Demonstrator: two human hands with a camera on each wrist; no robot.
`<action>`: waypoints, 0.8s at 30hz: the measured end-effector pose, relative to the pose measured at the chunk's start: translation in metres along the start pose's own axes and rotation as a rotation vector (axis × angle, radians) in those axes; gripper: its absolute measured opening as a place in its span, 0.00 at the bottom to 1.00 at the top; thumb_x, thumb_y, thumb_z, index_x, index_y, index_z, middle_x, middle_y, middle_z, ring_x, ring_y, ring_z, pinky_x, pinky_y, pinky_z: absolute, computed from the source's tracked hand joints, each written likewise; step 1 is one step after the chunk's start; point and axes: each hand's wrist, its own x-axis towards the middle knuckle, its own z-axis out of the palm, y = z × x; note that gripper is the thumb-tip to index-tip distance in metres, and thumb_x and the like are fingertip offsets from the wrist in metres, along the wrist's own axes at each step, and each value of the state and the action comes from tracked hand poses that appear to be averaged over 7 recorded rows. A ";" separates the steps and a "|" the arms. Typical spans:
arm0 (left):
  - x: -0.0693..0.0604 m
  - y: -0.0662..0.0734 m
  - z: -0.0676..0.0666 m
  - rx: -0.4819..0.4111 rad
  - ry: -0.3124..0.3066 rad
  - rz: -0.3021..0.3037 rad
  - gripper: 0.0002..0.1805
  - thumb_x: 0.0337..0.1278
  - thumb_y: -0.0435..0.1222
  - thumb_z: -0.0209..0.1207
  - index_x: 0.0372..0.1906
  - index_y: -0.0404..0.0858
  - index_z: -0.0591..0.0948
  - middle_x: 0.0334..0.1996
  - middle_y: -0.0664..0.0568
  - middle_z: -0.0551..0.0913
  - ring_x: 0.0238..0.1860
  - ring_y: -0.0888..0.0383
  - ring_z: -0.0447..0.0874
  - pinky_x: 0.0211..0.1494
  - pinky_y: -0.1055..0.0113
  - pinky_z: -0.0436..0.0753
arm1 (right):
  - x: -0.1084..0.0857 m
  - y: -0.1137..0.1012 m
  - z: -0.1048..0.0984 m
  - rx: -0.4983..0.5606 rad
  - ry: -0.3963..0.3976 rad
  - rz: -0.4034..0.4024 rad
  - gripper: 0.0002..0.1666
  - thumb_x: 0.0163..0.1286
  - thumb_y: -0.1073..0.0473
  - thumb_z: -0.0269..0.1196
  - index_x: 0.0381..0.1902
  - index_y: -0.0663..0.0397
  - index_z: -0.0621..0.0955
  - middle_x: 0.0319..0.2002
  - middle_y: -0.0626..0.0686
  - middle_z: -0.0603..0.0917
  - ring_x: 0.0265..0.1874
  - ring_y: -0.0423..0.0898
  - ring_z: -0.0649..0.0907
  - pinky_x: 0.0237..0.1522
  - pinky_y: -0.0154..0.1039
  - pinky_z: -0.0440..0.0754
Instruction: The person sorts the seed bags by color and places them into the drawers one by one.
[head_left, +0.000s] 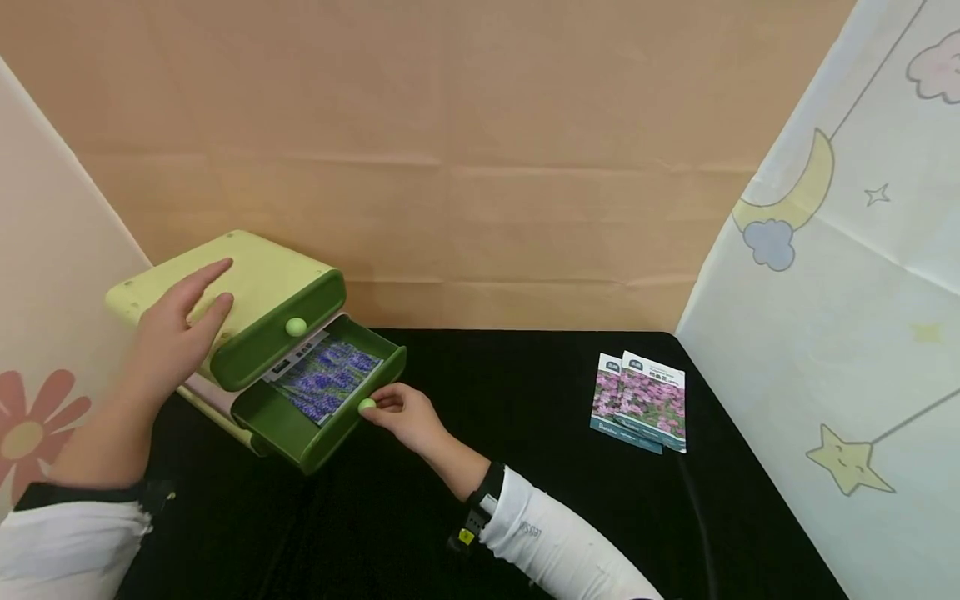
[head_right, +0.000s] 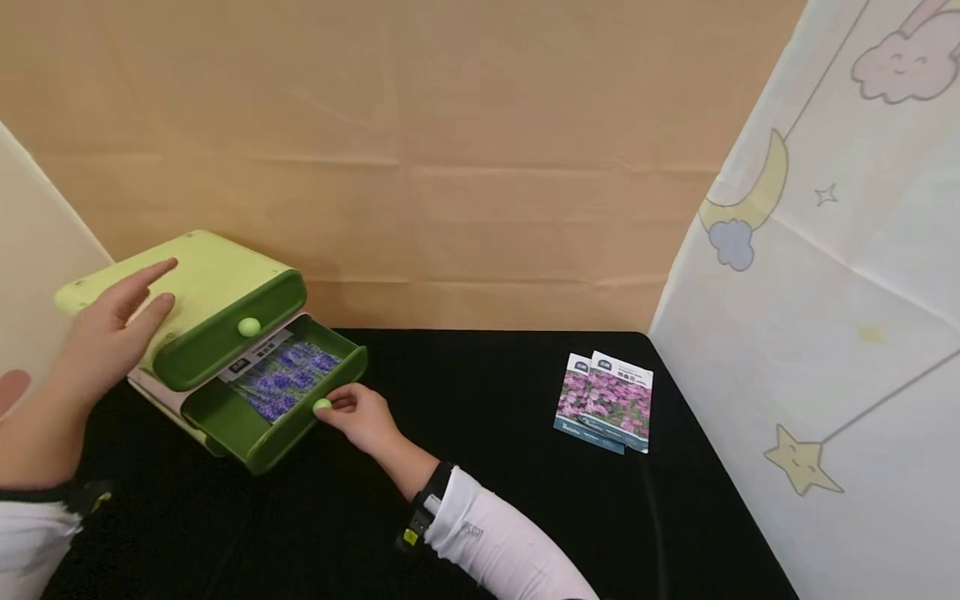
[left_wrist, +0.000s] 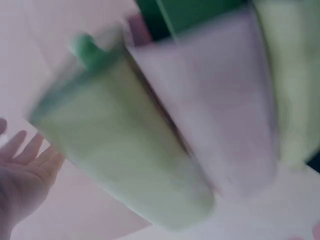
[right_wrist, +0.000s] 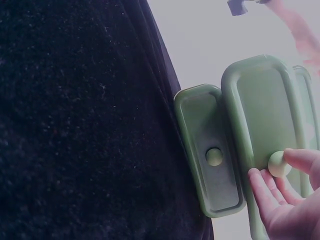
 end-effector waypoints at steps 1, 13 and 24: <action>0.006 -0.005 -0.004 0.034 -0.018 0.010 0.29 0.74 0.42 0.45 0.75 0.42 0.58 0.75 0.41 0.56 0.76 0.43 0.49 0.78 0.51 0.52 | 0.000 0.000 0.000 -0.006 0.001 -0.003 0.19 0.65 0.56 0.66 0.50 0.60 0.79 0.44 0.53 0.83 0.40 0.42 0.83 0.44 0.38 0.84; 0.055 -0.043 -0.015 0.232 -0.327 0.023 0.38 0.75 0.48 0.42 0.76 0.30 0.46 0.75 0.30 0.39 0.75 0.34 0.25 0.72 0.34 0.30 | 0.010 -0.010 -0.001 -0.058 0.011 -0.031 0.18 0.64 0.55 0.67 0.49 0.58 0.80 0.43 0.52 0.83 0.39 0.41 0.83 0.41 0.34 0.83; 0.069 -0.038 -0.009 0.415 -0.498 -0.019 0.41 0.74 0.56 0.37 0.77 0.35 0.44 0.75 0.31 0.39 0.74 0.31 0.29 0.70 0.31 0.32 | 0.025 -0.019 0.006 -0.136 0.039 -0.042 0.18 0.65 0.53 0.67 0.49 0.58 0.81 0.44 0.52 0.84 0.40 0.41 0.83 0.40 0.32 0.82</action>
